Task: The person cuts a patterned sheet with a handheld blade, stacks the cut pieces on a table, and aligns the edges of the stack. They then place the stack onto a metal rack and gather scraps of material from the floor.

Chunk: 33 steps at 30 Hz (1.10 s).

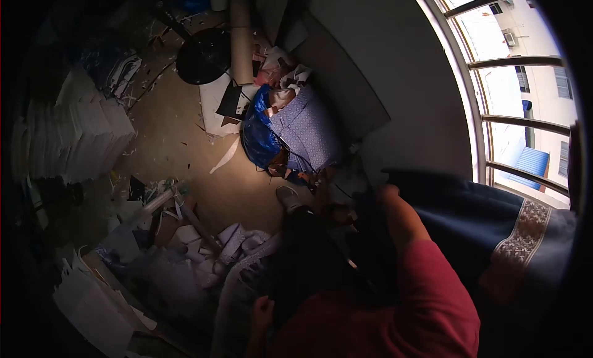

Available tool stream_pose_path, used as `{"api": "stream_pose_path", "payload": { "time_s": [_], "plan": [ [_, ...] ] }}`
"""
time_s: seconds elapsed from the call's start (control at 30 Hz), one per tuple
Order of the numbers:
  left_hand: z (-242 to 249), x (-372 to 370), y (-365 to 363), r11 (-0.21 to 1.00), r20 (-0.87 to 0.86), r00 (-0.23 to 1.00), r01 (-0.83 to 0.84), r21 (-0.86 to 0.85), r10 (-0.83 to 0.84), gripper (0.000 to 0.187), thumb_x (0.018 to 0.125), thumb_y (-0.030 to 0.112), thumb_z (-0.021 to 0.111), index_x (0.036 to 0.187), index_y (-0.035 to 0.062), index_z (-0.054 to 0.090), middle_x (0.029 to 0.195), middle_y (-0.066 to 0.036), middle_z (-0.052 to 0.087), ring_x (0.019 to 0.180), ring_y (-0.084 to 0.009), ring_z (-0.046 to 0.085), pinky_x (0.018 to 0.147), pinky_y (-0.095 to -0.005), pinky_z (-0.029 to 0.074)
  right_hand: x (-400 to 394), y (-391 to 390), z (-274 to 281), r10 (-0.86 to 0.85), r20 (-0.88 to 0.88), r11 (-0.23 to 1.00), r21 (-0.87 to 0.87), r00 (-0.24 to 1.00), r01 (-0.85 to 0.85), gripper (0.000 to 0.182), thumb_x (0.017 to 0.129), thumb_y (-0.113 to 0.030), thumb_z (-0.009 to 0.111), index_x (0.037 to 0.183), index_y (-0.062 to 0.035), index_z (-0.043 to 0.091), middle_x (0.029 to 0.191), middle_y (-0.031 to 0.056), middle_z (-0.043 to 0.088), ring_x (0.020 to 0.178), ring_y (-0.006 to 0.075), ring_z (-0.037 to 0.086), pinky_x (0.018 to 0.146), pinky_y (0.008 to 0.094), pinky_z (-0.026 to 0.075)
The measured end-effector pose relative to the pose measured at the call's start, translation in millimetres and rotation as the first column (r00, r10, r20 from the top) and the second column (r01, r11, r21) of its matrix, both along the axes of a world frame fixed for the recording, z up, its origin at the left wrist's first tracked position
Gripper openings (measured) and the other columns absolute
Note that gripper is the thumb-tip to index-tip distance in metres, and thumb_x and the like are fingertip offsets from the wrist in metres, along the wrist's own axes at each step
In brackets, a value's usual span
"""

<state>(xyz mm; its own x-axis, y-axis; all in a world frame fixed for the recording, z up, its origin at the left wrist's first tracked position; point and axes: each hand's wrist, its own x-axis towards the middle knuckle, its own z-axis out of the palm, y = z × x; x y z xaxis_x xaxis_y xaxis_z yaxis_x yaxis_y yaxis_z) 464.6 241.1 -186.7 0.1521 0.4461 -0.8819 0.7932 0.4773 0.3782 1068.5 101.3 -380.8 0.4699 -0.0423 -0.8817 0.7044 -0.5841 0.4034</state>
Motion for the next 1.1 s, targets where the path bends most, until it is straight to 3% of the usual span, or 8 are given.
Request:
{"api": "stream_pose_path", "payload": {
  "time_s": [0.17,0.3,0.43,0.57,0.83,0.97,1.07,1.1],
  "plan": [
    [-9,-3,-3,0.993,-0.068,0.997,0.038,-0.113,-0.046,0.041,0.089,0.023,0.071,0.121,0.0004,0.058,0.117,-0.014,0.063,0.108,-0.0219,0.060,0.094,-0.0361,0.049,-1,22,-53,0.326,-0.060,0.893,0.347,0.944,-0.286,0.036,0.092,-0.027,0.047,0.111,-0.0021,0.065,0.110,0.0175,0.069,0.103,0.0332,0.067,0.086,0.0424,0.055],
    [-9,10,0,0.979,-0.091,0.992,0.069,-0.189,-0.088,0.040,0.092,0.025,0.067,0.123,0.0011,0.058,0.120,-0.016,0.061,0.111,-0.0250,0.059,0.095,-0.0393,0.049,9,132,-82,0.055,-0.080,0.862,0.506,0.995,-0.007,0.032,0.093,-0.021,0.043,0.112,-0.0015,0.060,0.105,0.0195,0.069,0.102,0.0372,0.066,0.090,0.0453,0.052],
    [-24,11,-5,0.972,-0.123,0.986,0.086,-0.219,-0.115,0.041,0.093,0.027,0.065,0.124,0.0018,0.058,0.121,-0.017,0.061,0.112,-0.0266,0.059,0.095,-0.0401,0.049,24,252,-116,0.207,-0.071,0.748,0.654,0.976,-0.111,0.040,0.096,-0.015,0.033,0.129,-0.0056,0.053,0.138,0.0138,0.053,0.129,0.0347,0.047,0.109,0.0419,0.038],
    [-41,16,-12,0.973,-0.147,0.985,0.062,-0.221,-0.096,0.041,0.093,0.029,0.064,0.125,0.0024,0.058,0.122,-0.017,0.061,0.113,-0.0283,0.059,0.095,-0.0410,0.049,38,310,-202,0.308,0.165,0.364,0.890,0.937,-0.276,0.047,0.097,-0.015,0.034,0.143,-0.0119,0.041,0.151,0.0114,0.038,0.137,0.0328,0.038,0.118,0.0420,0.026],
    [-68,16,-32,0.987,-0.080,0.996,0.031,-0.160,-0.044,0.043,0.094,0.032,0.062,0.127,0.0037,0.058,0.124,-0.019,0.061,0.115,-0.0316,0.058,0.096,-0.0427,0.048,54,329,-203,0.565,0.166,0.567,0.634,0.808,-0.526,0.032,0.094,-0.018,0.041,0.118,-0.0116,0.061,0.119,0.0126,0.062,0.117,0.0299,0.055,0.102,0.0422,0.042],
    [-118,9,-41,0.768,0.648,0.706,-0.235,0.595,-0.286,0.044,0.095,0.034,0.060,0.128,0.0044,0.058,0.125,-0.020,0.060,0.115,-0.0333,0.058,0.096,-0.0436,0.048,63,302,-216,0.564,0.092,0.562,0.685,0.820,-0.463,0.027,0.093,-0.020,0.043,0.103,-0.0131,0.067,0.112,0.0128,0.067,0.105,0.0301,0.063,0.089,0.0402,0.051],
    [-106,-2,-41,0.782,0.678,0.689,-0.264,0.564,-0.256,0.045,0.094,0.035,0.061,0.128,0.0051,0.058,0.124,-0.020,0.061,0.116,-0.0340,0.058,0.096,-0.0434,0.048,60,291,-193,0.546,0.022,0.605,0.681,0.838,-0.412,0.027,0.092,-0.019,0.043,0.101,-0.0133,0.068,0.104,0.0141,0.069,0.096,0.0308,0.067,0.083,0.0407,0.053],
    [-89,-4,-37,0.971,0.290,0.947,0.076,0.227,-0.142,0.045,0.094,0.035,0.061,0.128,0.0054,0.058,0.123,-0.020,0.062,0.114,-0.0337,0.059,0.096,-0.0426,0.048,61,289,-184,0.524,-0.009,0.642,0.661,0.852,-0.388,0.026,0.092,-0.019,0.044,0.100,-0.0130,0.068,0.099,0.0148,0.070,0.092,0.0312,0.068,0.080,0.0416,0.054]
  ]
}}
